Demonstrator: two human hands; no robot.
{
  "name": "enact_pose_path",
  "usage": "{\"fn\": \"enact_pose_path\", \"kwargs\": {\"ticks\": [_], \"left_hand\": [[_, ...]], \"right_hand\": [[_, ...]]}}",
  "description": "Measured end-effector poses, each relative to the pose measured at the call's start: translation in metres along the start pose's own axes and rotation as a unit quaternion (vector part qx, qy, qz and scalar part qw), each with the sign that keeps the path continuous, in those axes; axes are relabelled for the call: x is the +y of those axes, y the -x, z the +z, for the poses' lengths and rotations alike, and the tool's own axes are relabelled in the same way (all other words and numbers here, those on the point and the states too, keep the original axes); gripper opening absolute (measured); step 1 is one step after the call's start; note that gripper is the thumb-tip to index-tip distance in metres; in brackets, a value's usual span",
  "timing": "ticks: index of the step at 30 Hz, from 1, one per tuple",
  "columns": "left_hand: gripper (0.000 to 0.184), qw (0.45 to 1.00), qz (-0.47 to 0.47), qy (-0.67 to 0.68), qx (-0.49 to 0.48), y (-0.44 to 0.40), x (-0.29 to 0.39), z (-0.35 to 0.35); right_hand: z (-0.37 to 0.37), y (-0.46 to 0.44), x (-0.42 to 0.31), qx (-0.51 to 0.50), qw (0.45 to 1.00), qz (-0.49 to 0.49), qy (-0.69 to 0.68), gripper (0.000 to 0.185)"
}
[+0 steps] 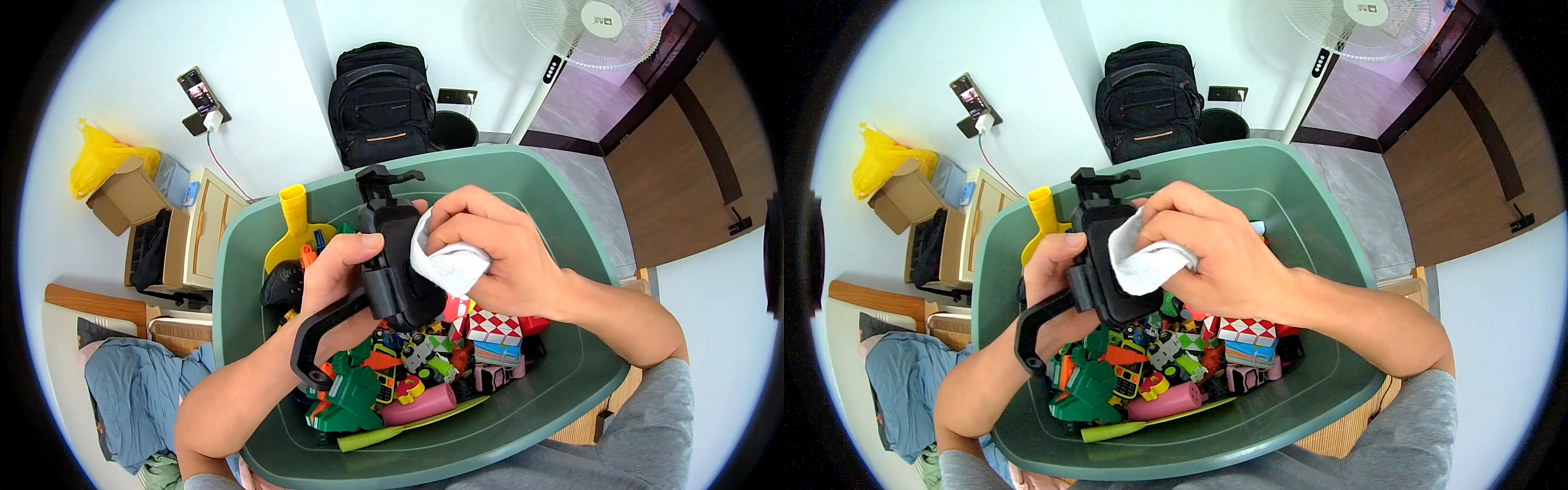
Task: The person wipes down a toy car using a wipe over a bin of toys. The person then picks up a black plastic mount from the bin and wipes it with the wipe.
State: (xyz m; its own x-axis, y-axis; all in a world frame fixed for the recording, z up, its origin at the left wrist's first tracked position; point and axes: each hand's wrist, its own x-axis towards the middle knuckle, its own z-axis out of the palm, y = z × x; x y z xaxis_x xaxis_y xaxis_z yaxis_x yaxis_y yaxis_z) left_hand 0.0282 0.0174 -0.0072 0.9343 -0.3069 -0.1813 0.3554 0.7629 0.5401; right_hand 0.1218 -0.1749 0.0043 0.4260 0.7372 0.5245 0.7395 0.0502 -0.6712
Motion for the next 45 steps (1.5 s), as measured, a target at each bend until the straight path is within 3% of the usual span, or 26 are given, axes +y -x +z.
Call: {"fn": "enact_pose_path", "kwargs": {"ticks": [12,21,27,30,35,45], "left_hand": [[0.062,0.998,0.041,0.038,0.019,-0.004,0.004,0.0],[0.06,0.997,0.041,0.035,0.048,-0.005,0.004,-0.003],[0.054,0.998,-0.011,0.056,-0.007,-0.004,0.0,-0.009],[0.042,0.994,-0.033,0.067,0.076,-0.006,-0.005,-0.012],[0.041,0.992,-0.029,0.025,0.124,-0.007,-0.004,-0.008],[0.054,0.988,-0.041,0.02,0.15,-0.006,0.0,-0.005]], "right_hand": [[-0.004,0.003,-0.009,0.017,0.995,-0.043,0.088,0.025],[0.01,0.009,-0.007,0.02,0.99,-0.114,0.075,0.04],[0.005,0.007,-0.016,-0.072,0.986,-0.09,0.122,0.048],[0.006,0.005,-0.019,-0.091,0.981,-0.064,0.158,0.048],[0.005,0.004,-0.016,-0.146,0.971,-0.003,0.187,0.04],[-0.002,0.004,-0.016,-0.135,0.975,-0.077,0.158,0.038]]}}
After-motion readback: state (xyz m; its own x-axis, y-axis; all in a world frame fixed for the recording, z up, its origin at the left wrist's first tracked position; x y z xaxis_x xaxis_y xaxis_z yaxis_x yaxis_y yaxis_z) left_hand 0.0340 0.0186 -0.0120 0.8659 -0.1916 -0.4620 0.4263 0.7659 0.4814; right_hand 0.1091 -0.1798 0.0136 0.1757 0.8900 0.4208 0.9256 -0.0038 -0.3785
